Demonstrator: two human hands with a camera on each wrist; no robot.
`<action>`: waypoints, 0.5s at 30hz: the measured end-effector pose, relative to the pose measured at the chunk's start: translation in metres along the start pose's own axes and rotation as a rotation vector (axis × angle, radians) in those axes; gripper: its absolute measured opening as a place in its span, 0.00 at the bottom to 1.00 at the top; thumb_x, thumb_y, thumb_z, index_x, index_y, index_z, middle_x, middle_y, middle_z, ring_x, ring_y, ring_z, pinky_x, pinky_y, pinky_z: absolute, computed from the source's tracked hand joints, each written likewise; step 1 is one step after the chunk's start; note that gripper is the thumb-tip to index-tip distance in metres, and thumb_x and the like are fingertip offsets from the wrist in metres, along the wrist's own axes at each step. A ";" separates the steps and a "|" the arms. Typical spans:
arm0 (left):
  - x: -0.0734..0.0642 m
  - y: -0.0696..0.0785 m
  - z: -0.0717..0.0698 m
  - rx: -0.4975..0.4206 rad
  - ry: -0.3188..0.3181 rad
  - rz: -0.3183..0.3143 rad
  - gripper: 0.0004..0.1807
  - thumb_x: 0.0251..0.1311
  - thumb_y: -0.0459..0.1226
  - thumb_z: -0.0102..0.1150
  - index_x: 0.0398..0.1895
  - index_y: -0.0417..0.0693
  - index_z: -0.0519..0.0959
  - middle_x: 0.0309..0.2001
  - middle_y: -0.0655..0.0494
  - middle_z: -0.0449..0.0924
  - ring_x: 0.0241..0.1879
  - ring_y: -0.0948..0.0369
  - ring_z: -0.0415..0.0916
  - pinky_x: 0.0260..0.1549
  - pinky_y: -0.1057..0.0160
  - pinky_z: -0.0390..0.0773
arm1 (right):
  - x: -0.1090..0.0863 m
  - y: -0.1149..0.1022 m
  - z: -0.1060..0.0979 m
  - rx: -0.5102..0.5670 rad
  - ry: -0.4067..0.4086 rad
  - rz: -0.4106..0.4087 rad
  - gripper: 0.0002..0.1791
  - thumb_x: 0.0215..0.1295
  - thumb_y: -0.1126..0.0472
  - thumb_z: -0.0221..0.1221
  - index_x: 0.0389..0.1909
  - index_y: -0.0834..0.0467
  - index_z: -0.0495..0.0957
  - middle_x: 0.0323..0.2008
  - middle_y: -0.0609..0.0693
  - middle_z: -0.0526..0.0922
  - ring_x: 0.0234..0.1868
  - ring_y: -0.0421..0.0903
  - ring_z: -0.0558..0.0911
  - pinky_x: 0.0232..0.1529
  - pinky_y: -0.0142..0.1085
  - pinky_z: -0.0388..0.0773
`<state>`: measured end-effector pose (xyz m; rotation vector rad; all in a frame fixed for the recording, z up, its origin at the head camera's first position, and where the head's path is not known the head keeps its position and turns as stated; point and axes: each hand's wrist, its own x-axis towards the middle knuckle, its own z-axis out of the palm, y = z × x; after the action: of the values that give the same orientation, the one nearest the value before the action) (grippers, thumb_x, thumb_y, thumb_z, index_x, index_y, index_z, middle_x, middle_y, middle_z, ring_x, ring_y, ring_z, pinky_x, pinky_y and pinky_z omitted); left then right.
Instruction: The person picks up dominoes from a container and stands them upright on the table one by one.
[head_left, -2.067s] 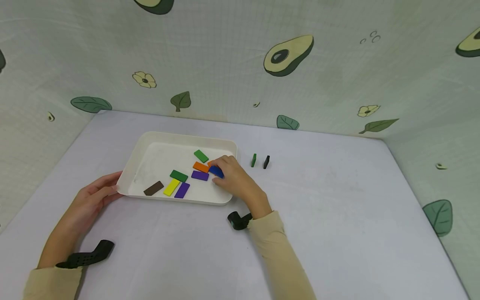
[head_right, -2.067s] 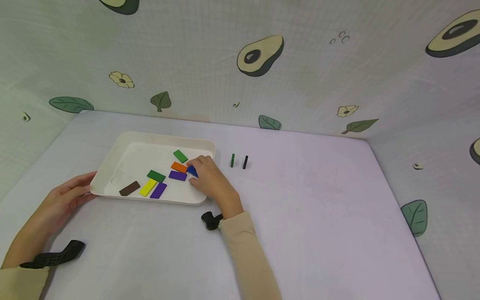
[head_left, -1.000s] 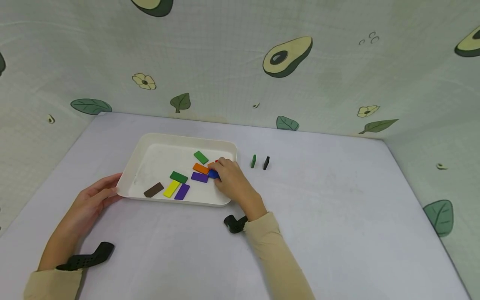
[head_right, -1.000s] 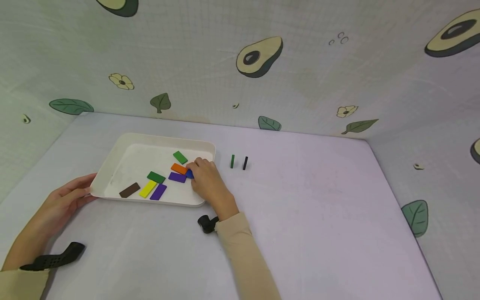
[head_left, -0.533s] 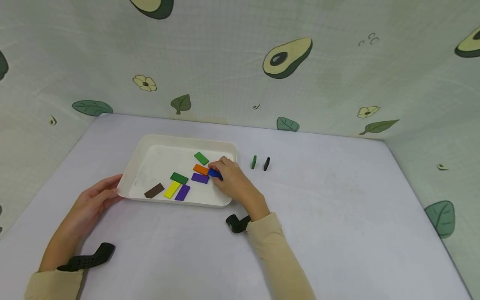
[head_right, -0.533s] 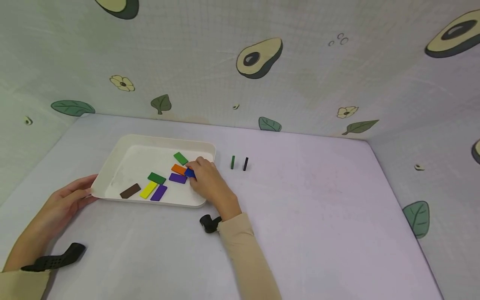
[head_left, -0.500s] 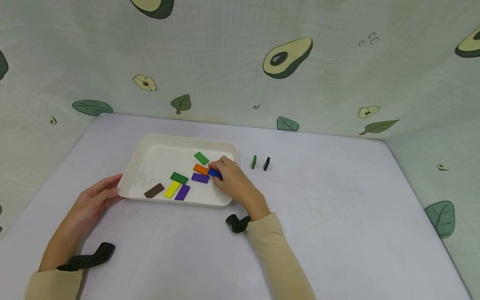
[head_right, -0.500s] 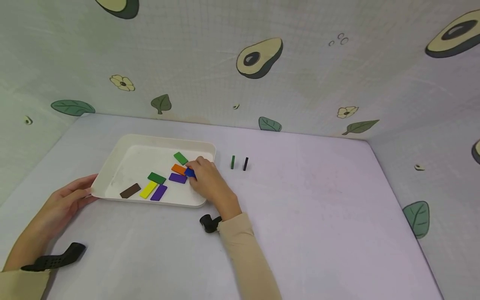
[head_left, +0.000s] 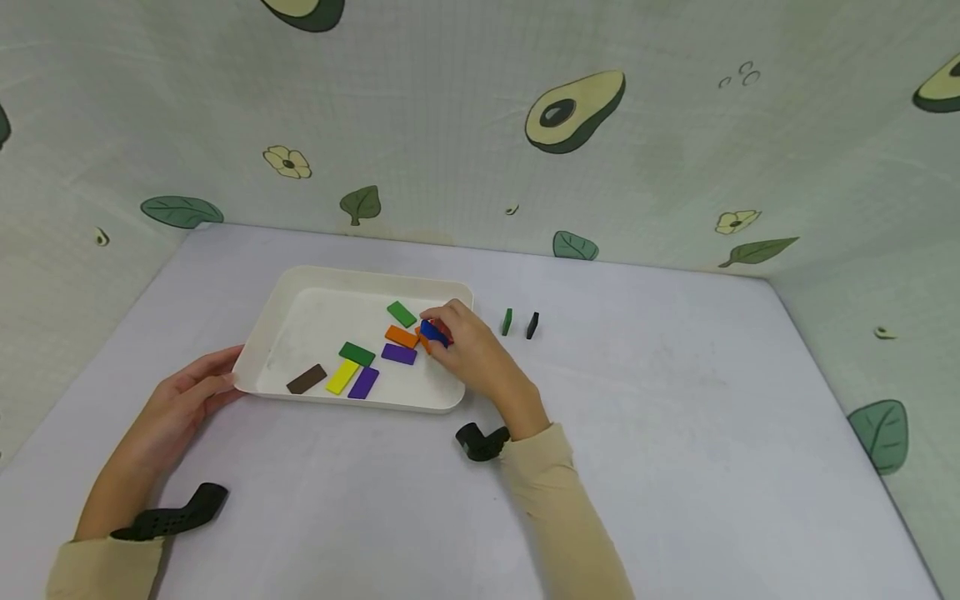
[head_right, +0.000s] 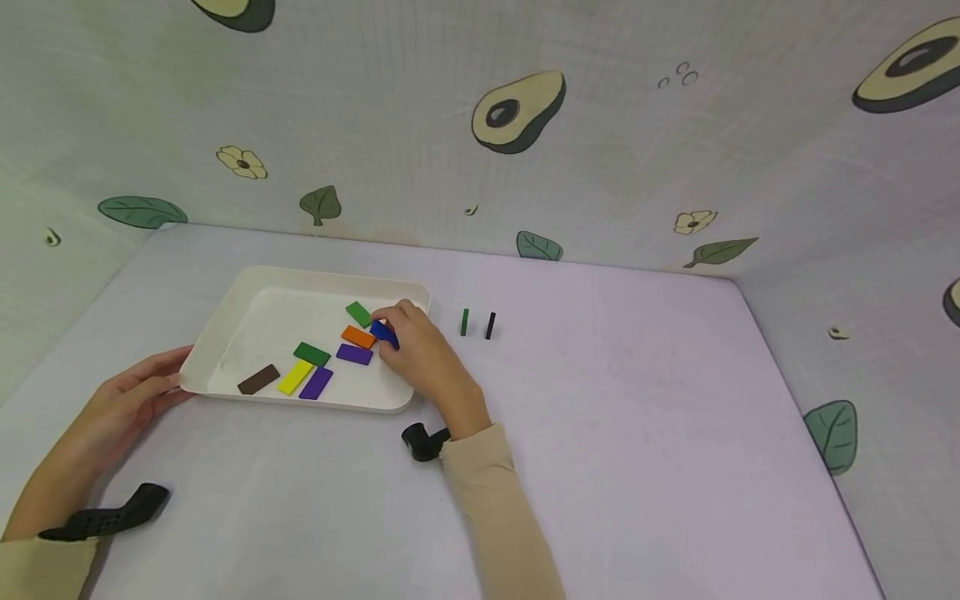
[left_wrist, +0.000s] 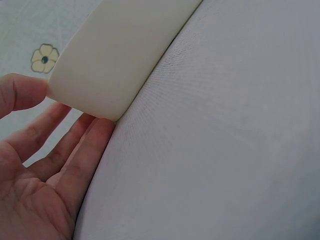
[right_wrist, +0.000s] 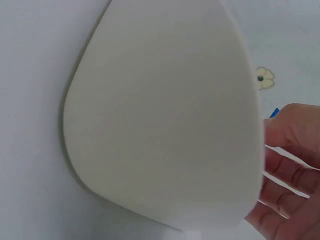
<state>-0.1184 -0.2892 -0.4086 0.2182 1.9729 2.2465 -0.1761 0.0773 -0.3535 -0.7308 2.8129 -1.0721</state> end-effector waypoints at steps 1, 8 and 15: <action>0.000 0.000 0.000 -0.012 -0.012 0.006 0.20 0.66 0.26 0.43 0.60 0.44 0.70 0.55 0.65 0.75 0.48 0.71 0.76 0.45 0.77 0.76 | 0.000 -0.001 -0.002 0.014 -0.001 0.010 0.20 0.62 0.64 0.58 0.56 0.58 0.71 0.47 0.51 0.73 0.45 0.43 0.74 0.50 0.34 0.78; 0.002 -0.002 -0.002 -0.048 -0.039 0.019 0.21 0.66 0.25 0.42 0.60 0.45 0.70 0.55 0.65 0.75 0.49 0.71 0.76 0.45 0.77 0.76 | -0.005 -0.003 -0.016 0.081 0.025 0.050 0.20 0.62 0.66 0.57 0.56 0.58 0.70 0.47 0.52 0.73 0.46 0.46 0.76 0.51 0.38 0.78; 0.001 -0.004 -0.003 -0.040 -0.033 0.025 0.21 0.66 0.25 0.42 0.60 0.45 0.71 0.55 0.65 0.75 0.49 0.71 0.76 0.45 0.77 0.76 | -0.010 0.001 -0.034 0.090 0.123 0.025 0.20 0.62 0.66 0.57 0.55 0.59 0.70 0.47 0.53 0.73 0.47 0.46 0.76 0.53 0.38 0.78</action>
<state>-0.1203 -0.2908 -0.4128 0.2754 1.9178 2.2803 -0.1743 0.1036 -0.3292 -0.6412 2.8427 -1.2718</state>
